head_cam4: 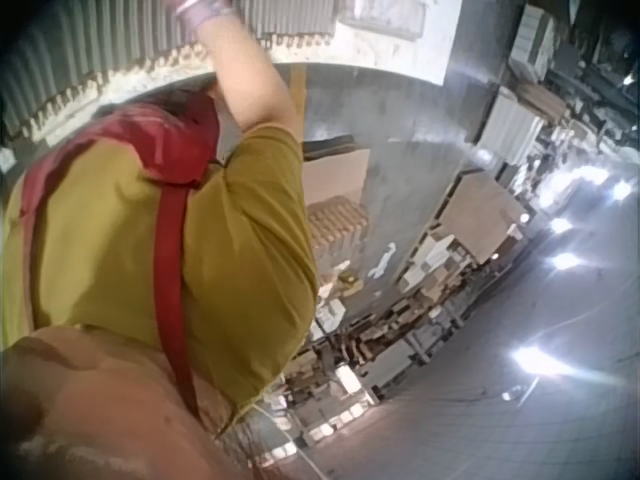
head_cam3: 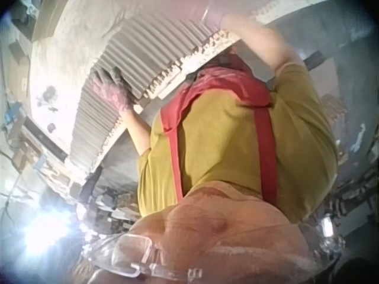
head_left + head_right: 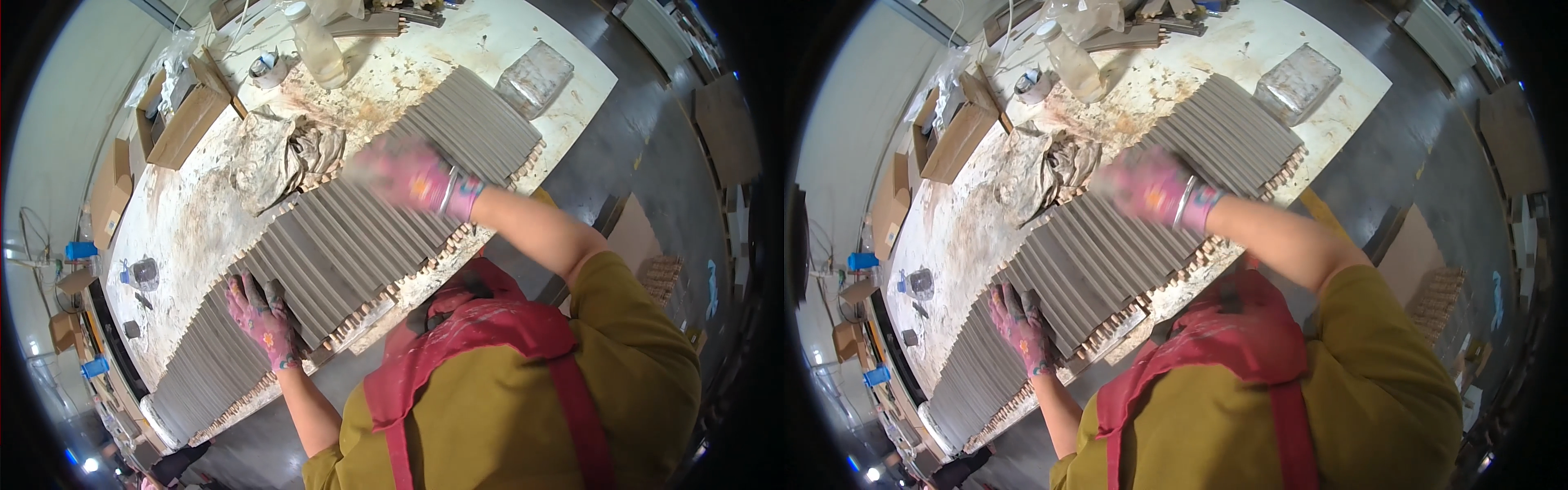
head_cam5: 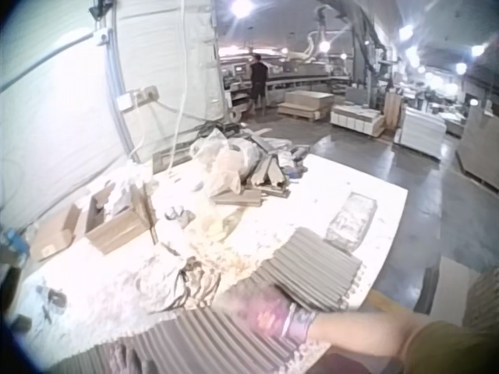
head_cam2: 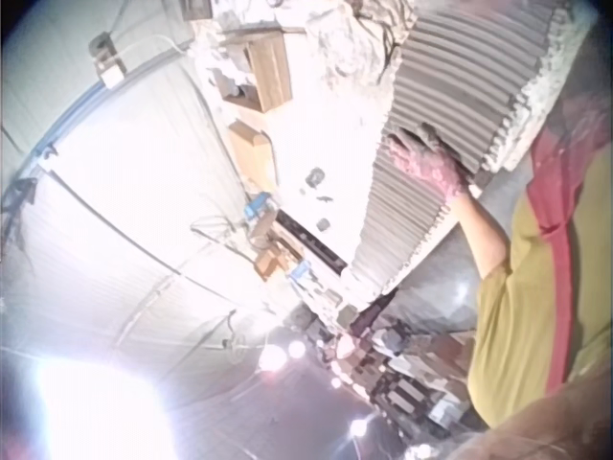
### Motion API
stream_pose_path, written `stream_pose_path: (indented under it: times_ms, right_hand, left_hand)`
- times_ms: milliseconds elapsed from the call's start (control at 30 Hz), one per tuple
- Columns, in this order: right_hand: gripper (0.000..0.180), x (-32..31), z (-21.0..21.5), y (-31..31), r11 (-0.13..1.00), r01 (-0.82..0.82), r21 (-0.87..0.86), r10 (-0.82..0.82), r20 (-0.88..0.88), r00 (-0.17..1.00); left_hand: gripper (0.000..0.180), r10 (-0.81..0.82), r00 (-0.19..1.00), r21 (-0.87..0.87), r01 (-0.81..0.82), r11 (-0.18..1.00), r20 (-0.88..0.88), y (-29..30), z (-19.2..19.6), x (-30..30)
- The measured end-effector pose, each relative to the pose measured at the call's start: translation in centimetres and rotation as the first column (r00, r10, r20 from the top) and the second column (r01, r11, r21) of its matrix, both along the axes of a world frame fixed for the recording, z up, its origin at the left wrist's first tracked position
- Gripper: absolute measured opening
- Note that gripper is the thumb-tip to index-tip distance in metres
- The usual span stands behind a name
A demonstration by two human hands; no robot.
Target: The person manipulates a small connector piece with both hands and then uses a sanding block to rub the top surface of a long row of slats, moving the block back and forth along the row.
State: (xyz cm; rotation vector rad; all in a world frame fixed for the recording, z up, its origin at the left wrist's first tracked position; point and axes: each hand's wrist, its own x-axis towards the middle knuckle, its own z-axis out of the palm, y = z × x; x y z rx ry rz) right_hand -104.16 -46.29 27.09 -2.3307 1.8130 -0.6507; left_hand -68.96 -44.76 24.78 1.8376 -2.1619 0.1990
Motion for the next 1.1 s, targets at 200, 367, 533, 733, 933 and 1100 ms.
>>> stream_pose_path:
  times_ms: [200, 367, 533, 733, 933, 1100]
  right_hand:
    - [0.034, -1.4, -1.9, 2.8, 0.989, 0.13, -0.07, -0.137, -0.105, 0.985]
    - [0.036, -1.3, 1.7, 4.4, 0.999, -0.031, 0.035, 0.033, -0.059, 0.998]
    - [0.047, -3.3, -1.6, 4.1, 0.972, 0.226, 0.068, -0.222, -0.064, 0.973]
    - [0.044, 1.5, -2.1, 11.6, 0.983, -0.184, 0.014, 0.183, 0.021, 0.983]
    - [0.054, -3.9, -2.3, 10.1, 0.973, 0.231, 0.018, -0.226, -0.147, 0.963]
    - [0.053, -0.3, -1.1, 14.3, 0.964, -0.015, 0.264, 0.046, -0.111, 0.993]
  left_hand:
    - [0.046, -0.001, 0.999, -0.002, 0.001, 1.0, -0.047, -0.2, -0.2, -0.3]
    - [0.045, 0.002, 0.999, -0.033, -0.003, 0.999, -0.04, -0.2, -0.4, -0.1]
    - [0.045, -0.006, 0.998, -0.009, 0.005, 1.0, -0.064, -0.2, 0.2, -1.0]
    - [0.048, 0.066, 0.995, 0.022, -0.064, 0.998, -0.079, 0.1, -0.4, -0.3]
    - [0.045, 0.017, 1.0, 0.02, -0.017, 1.0, -0.006, -0.2, 0.0, -0.8]
    - [0.049, 0.018, 0.999, -0.005, -0.018, 1.0, -0.049, -0.3, -0.9, 0.4]
